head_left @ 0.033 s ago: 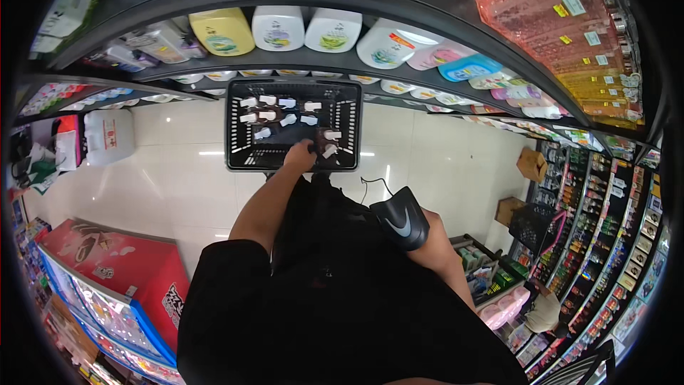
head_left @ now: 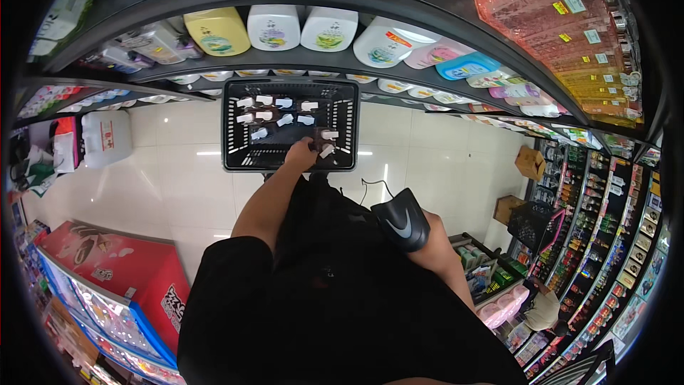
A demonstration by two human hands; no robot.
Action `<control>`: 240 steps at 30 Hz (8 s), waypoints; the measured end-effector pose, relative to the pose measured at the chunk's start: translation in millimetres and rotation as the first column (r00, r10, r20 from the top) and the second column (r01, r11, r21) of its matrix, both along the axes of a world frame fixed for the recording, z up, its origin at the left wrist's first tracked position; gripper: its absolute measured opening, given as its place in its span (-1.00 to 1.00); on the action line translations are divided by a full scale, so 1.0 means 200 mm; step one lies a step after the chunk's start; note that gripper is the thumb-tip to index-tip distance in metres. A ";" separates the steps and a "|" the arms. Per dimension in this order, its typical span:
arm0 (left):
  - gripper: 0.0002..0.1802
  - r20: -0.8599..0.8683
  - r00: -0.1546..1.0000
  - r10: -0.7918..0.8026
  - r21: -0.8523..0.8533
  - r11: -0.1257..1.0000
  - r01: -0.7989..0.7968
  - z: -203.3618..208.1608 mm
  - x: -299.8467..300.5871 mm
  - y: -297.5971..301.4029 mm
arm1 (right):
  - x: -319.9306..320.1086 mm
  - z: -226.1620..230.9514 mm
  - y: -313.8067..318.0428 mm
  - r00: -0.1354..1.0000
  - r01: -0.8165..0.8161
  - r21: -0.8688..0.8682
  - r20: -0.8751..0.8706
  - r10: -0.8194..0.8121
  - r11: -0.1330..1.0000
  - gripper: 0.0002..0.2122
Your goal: Scanning various toiletries and coffee syrups and placing them into a shopping basket.
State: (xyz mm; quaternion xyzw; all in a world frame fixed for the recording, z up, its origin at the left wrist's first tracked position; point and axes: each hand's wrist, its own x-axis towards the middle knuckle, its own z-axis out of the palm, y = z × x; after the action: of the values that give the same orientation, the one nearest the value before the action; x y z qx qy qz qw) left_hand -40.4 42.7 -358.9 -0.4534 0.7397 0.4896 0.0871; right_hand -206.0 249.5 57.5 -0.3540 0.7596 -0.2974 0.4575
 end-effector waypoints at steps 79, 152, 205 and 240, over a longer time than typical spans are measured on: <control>0.10 -0.713 0.437 0.548 0.617 0.787 0.020 1.83 0.61 -0.22 | 0.75 -0.13 -0.49 0.966 0.246 -0.363 0.169 -0.196 0.899 -0.42; 0.13 -0.299 0.232 0.926 0.880 0.173 0.443 1.86 0.06 0.10 | -0.28 -0.05 -0.12 0.895 -0.372 -0.461 0.050 0.443 0.805 -0.67; -0.78 -0.878 0.476 -0.056 -0.472 0.263 -0.841 2.43 -0.38 -1.21 | 0.12 -0.10 -0.27 0.955 -0.274 -0.368 0.003 0.295 0.889 -0.56; -0.16 -0.593 0.759 -0.269 -0.726 -0.228 -0.649 2.62 -0.35 -1.30 | -0.05 -0.12 -0.05 0.962 -0.149 -0.407 0.152 0.228 0.901 -0.46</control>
State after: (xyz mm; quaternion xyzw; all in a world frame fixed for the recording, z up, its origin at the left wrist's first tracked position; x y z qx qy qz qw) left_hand -109.7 -216.9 165.6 -0.2950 0.7234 -0.1474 -0.6066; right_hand -216.1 239.4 32.9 -0.4794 0.5981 -0.4306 0.4765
